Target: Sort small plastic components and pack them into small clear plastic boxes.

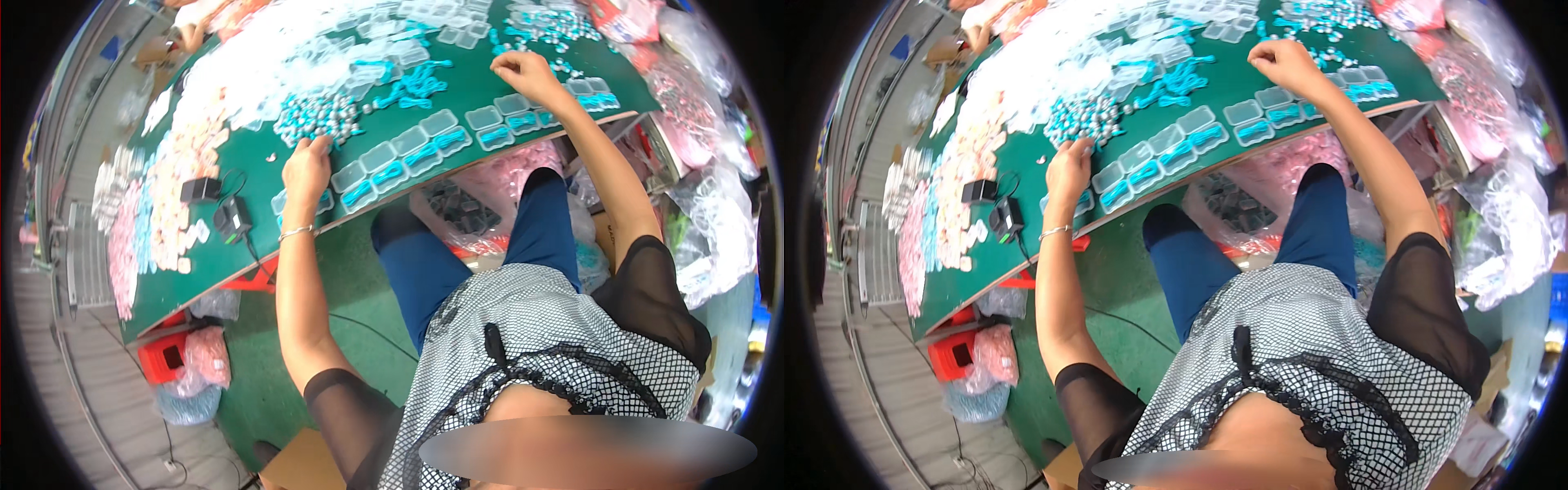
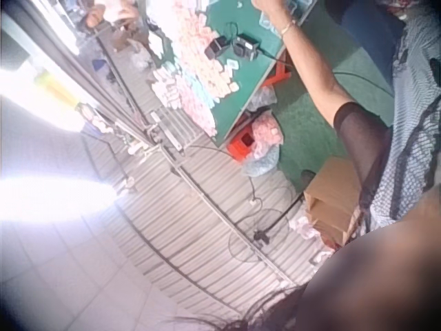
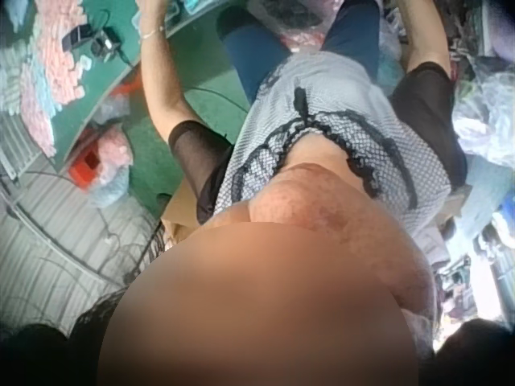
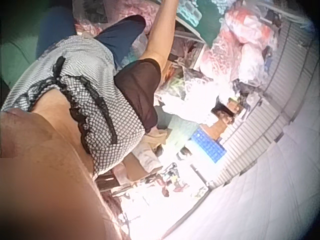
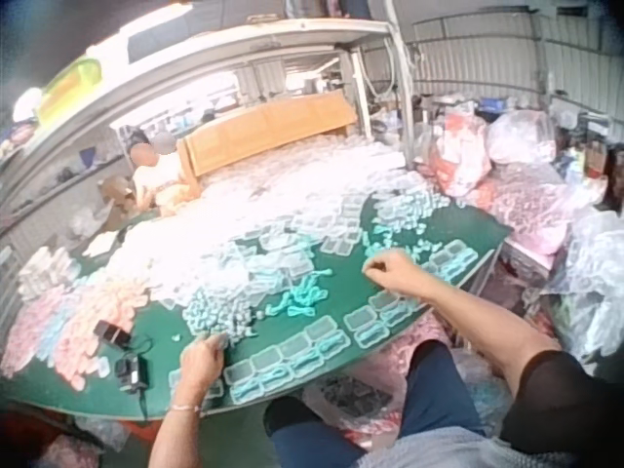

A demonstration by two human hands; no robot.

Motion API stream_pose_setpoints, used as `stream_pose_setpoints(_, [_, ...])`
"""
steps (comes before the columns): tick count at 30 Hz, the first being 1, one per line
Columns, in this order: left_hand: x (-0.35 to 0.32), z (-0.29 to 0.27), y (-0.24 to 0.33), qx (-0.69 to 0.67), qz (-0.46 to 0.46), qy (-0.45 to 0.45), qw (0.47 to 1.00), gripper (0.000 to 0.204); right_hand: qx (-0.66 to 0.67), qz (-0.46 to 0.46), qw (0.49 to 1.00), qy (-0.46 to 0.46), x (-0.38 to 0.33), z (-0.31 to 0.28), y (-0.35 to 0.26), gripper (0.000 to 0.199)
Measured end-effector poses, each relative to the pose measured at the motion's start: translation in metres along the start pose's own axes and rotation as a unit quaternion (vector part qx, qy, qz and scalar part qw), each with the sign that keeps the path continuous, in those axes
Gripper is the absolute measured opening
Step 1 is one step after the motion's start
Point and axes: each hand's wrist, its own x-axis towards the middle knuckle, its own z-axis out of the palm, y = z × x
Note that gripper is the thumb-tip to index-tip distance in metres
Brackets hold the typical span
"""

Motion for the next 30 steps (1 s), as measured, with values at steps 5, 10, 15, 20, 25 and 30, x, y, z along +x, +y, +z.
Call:
stream_pose_setpoints(5, [0.007, -0.009, -0.002, -0.058, 0.018, 0.005, 0.998, 0.014, -0.115, 0.037, 0.992, 0.027, 0.021, -0.026, 0.050, 0.018])
stream_pose_setpoints(10, [0.005, -0.012, -0.007, -0.161, -0.084, -0.030, 0.983, 0.013, -0.285, 0.106, 0.951, -0.052, 0.025, -0.014, 0.045, 0.016])
stream_pose_setpoints(15, [0.001, -0.015, -0.012, -0.229, -0.096, -0.006, 0.969, 0.014, -0.404, 0.029, 0.913, -0.050, 0.027, 0.001, 0.042, 0.016])
stream_pose_setpoints(20, [-0.010, -0.022, -0.013, -0.272, -0.081, 0.048, 0.958, 0.016, -0.399, -0.021, 0.917, -0.020, 0.028, 0.003, 0.035, 0.016])
stream_pose_setpoints(25, [-0.027, -0.033, -0.015, -0.381, -0.146, 0.038, 0.912, 0.014, -0.212, -0.087, 0.971, -0.072, 0.018, 0.025, -0.013, 0.018])
stream_pose_setpoints(30, [-0.058, -0.056, -0.012, -0.421, -0.158, 0.005, 0.893, 0.011, 0.020, -0.273, 0.954, -0.120, 0.006, 0.074, -0.092, 0.017])
